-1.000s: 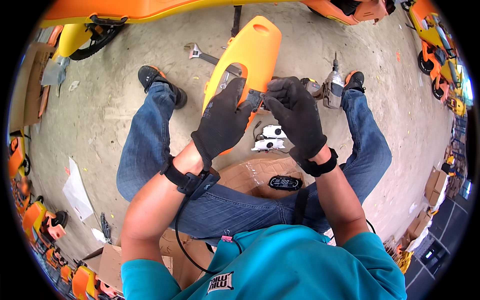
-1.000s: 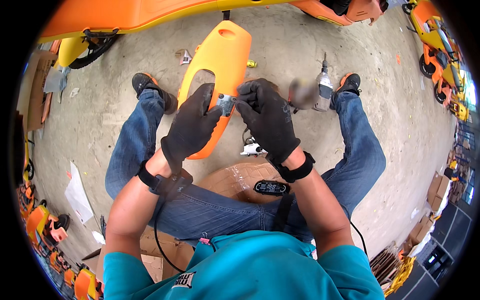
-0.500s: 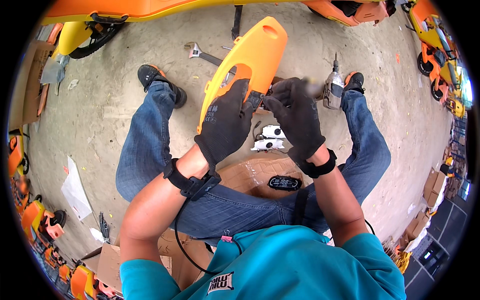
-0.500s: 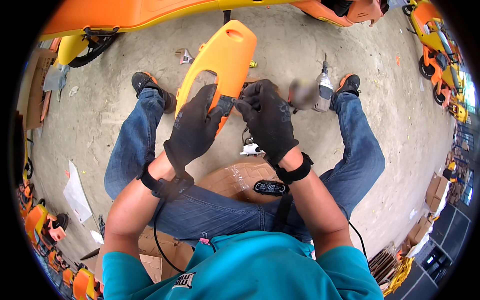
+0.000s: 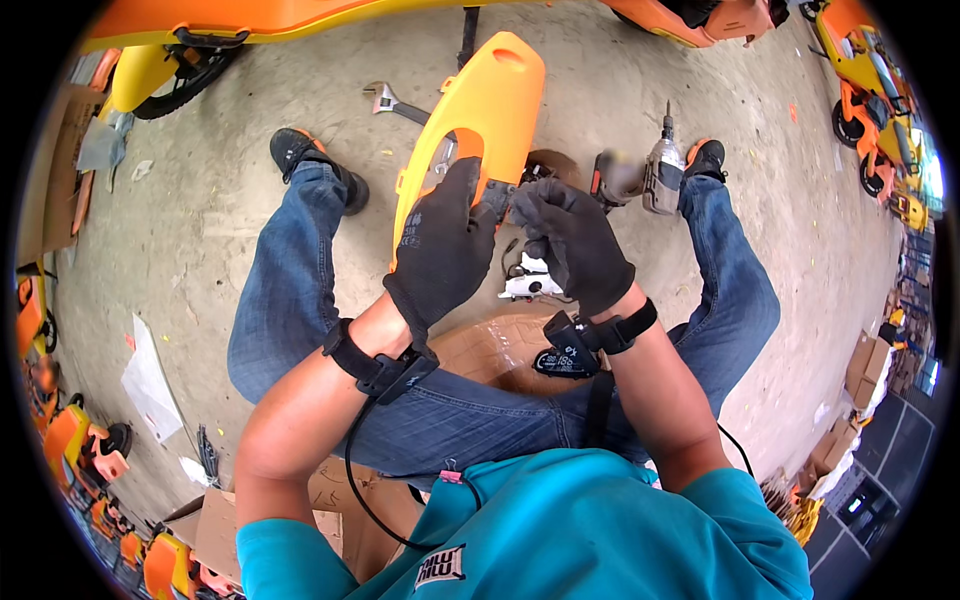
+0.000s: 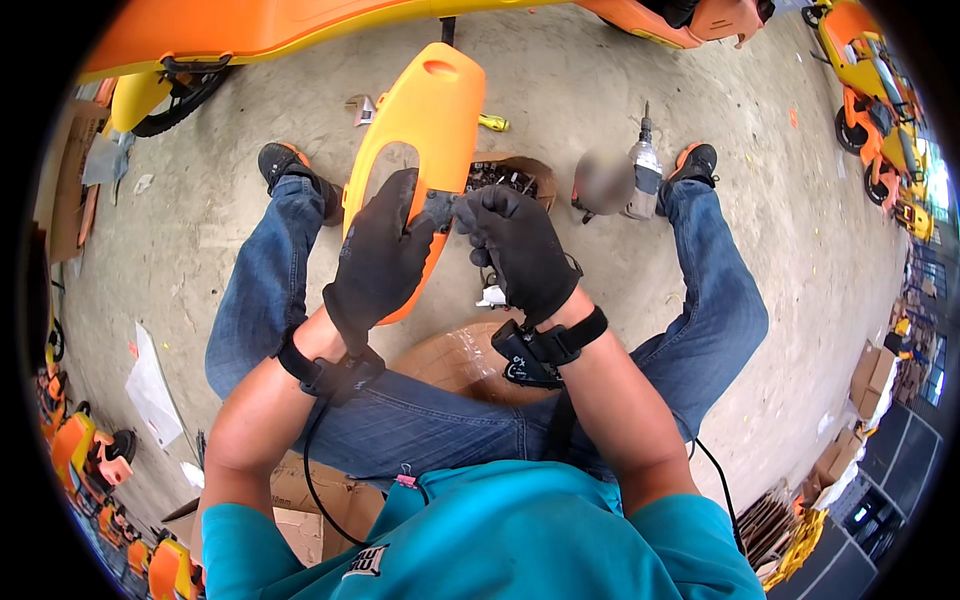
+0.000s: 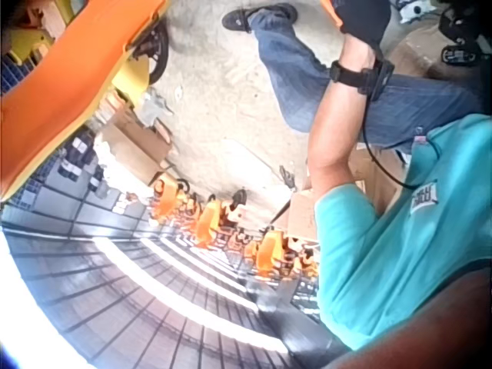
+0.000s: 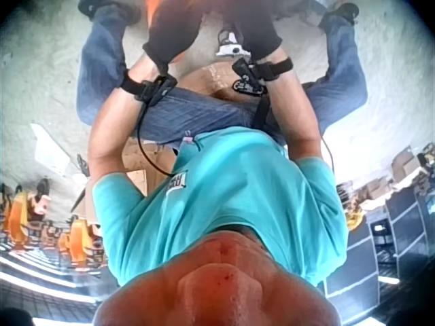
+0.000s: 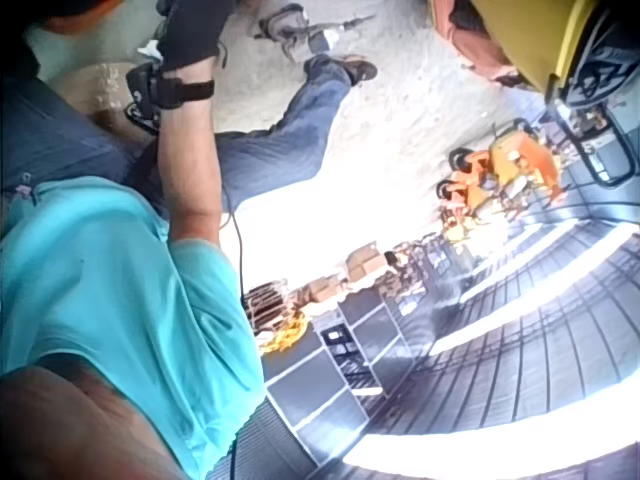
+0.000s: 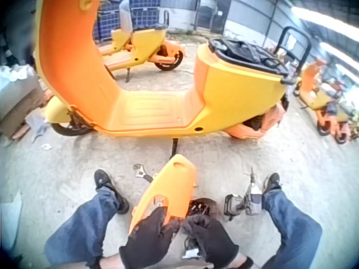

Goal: The person, sitting cross-legged, picks up a metal plate and aligns it with a mounting area on an orange motorcycle fender. The person then picks up two screws and places them by hand, followed by using a power drill to tighten the screws into the fender.

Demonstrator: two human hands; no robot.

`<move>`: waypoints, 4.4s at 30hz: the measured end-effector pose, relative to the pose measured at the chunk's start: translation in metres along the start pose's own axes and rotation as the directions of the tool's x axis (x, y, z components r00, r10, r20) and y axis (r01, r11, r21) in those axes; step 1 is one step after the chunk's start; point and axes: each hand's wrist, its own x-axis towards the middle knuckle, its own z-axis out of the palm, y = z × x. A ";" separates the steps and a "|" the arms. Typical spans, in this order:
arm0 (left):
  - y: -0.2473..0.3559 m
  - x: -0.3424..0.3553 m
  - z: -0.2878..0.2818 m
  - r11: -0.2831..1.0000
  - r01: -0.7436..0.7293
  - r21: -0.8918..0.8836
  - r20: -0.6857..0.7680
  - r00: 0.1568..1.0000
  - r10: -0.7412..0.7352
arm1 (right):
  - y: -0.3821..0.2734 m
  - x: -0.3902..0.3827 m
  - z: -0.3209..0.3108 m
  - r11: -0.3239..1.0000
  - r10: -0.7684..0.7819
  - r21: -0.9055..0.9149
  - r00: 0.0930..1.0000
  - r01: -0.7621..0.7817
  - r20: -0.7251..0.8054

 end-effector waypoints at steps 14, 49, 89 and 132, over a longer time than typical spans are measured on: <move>0.001 0.005 0.001 0.999 -0.008 -0.043 -0.016 1.000 0.007 | 0.005 0.006 -0.004 0.995 0.049 0.091 0.999 -0.051 0.021; 0.008 0.026 -0.011 0.935 0.316 -0.158 0.147 0.944 -0.294 | 0.133 0.055 -0.228 0.836 -0.232 -0.494 0.660 -0.240 -0.714; -0.001 0.053 -0.014 0.973 0.176 -0.150 0.084 0.983 -0.165 | -0.066 -0.070 -0.110 0.955 -0.246 -0.132 0.956 0.267 0.159; 0.010 0.043 0.001 0.979 -0.024 0.200 -0.155 0.986 0.056 | -0.030 -0.050 -0.123 0.342 -0.456 -0.643 0.719 0.686 0.525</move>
